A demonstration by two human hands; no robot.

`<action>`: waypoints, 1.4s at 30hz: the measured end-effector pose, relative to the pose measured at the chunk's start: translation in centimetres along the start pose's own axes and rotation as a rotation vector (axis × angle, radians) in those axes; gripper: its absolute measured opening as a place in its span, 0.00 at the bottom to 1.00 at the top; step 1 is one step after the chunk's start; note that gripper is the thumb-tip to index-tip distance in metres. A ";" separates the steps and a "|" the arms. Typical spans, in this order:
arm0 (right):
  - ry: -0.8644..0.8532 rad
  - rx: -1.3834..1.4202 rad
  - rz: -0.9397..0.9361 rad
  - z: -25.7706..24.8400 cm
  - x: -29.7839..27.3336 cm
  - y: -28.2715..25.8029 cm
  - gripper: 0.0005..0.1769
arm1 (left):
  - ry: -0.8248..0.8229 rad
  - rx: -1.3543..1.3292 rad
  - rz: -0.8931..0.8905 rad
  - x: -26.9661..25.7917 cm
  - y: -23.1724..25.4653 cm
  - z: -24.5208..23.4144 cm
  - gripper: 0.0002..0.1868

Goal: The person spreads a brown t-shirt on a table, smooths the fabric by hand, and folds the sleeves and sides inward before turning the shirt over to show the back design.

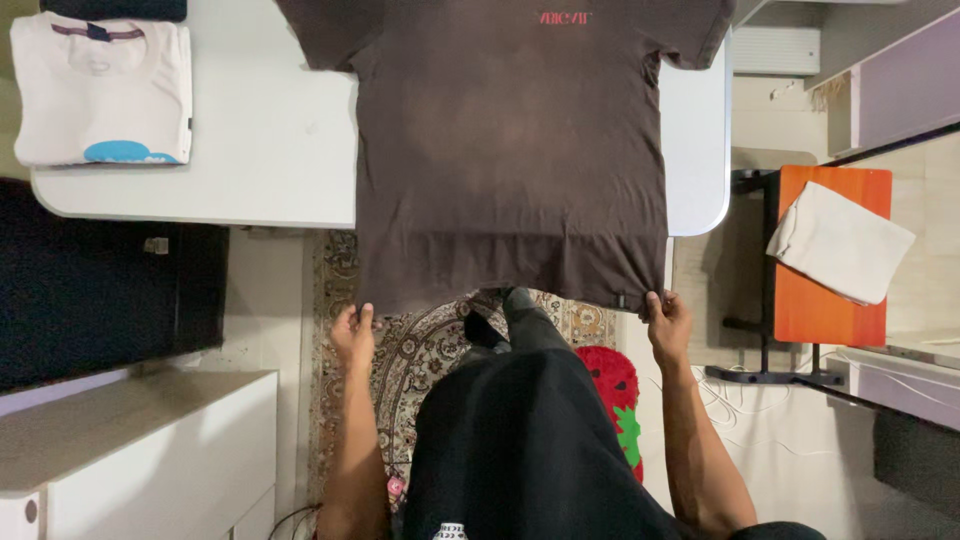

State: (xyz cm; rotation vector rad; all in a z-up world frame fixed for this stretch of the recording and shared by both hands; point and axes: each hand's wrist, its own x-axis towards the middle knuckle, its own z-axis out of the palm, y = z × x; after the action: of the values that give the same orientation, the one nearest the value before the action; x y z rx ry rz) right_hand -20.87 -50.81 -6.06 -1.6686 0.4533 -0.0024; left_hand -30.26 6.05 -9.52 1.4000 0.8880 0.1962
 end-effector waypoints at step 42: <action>-0.024 0.045 0.007 2.0 12.3 -17.3 0.14 | -0.046 0.081 0.197 7.1 21.2 5.5 0.07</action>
State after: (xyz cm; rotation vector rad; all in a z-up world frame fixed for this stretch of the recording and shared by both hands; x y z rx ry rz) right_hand -3.96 -51.13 6.98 -1.6215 0.4385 0.0126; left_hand -14.06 10.58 6.19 1.5620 0.7260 0.2791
